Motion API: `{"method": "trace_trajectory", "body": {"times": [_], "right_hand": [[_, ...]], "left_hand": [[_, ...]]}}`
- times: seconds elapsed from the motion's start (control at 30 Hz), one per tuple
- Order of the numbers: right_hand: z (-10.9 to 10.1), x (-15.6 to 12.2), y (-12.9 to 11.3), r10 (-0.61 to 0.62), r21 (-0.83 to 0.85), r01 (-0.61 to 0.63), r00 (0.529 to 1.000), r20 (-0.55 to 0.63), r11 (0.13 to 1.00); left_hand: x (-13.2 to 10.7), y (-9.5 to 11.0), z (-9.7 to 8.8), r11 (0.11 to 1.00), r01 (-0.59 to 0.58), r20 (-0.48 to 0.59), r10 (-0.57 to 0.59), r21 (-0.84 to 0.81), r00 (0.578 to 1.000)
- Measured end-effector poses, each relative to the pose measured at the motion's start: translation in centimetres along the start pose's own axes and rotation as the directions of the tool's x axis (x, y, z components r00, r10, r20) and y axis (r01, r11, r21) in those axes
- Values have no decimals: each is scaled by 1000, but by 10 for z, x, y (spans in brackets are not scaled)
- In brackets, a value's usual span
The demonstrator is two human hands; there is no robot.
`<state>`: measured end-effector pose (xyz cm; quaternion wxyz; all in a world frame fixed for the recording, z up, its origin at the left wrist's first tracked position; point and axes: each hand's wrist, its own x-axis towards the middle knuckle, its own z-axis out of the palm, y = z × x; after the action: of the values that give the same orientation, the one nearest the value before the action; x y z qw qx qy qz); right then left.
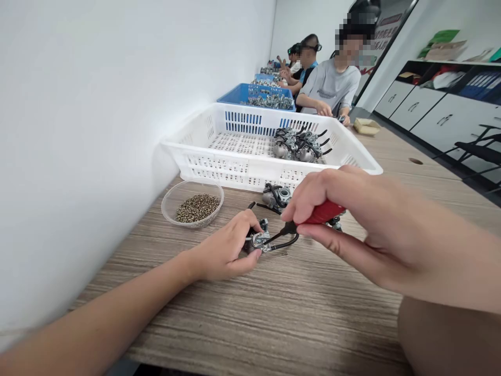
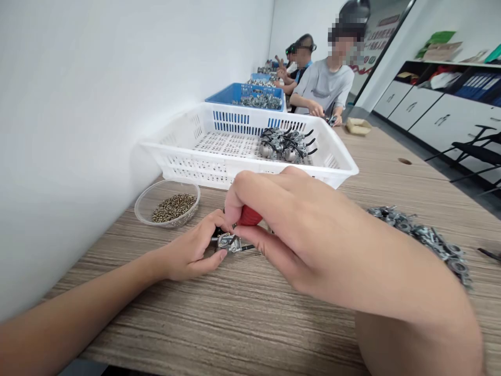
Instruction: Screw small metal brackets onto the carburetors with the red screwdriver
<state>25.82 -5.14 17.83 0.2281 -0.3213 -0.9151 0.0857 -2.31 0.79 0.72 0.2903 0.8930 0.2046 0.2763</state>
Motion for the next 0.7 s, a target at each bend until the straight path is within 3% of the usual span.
{"method": "trace_trajectory", "body": {"times": [0.17, 0.27, 0.33, 0.43, 0.53, 0.7], "right_hand": [[8, 9, 6, -17, -211, -3, 996, -93, 977], [11, 12, 3, 8, -347, -73, 983, -183, 935], [11, 11, -3, 64, -313, -111, 985, -159, 943], [4, 6, -11, 144, -109, -147, 989, -30, 983], [-5, 0, -16, 120, 7, -121, 991, 58, 993], [-2, 3, -16, 67, -153, -66, 998, 1, 986]], "left_hand": [[-1, 1, -3, 999, -38, 22, 38, 23, 999], [-2, 4, -3, 998, -22, 20, 21, 63, 1000], [-3, 6, -1, 996, -12, 21, 10, 85, 1000], [-3, 6, 3, 993, -11, 17, 9, 121, 1000], [-4, 3, 6, 990, -8, 4, 7, 140, 1000], [-7, -1, 9, 990, 39, -23, -36, 135, 999]]}}
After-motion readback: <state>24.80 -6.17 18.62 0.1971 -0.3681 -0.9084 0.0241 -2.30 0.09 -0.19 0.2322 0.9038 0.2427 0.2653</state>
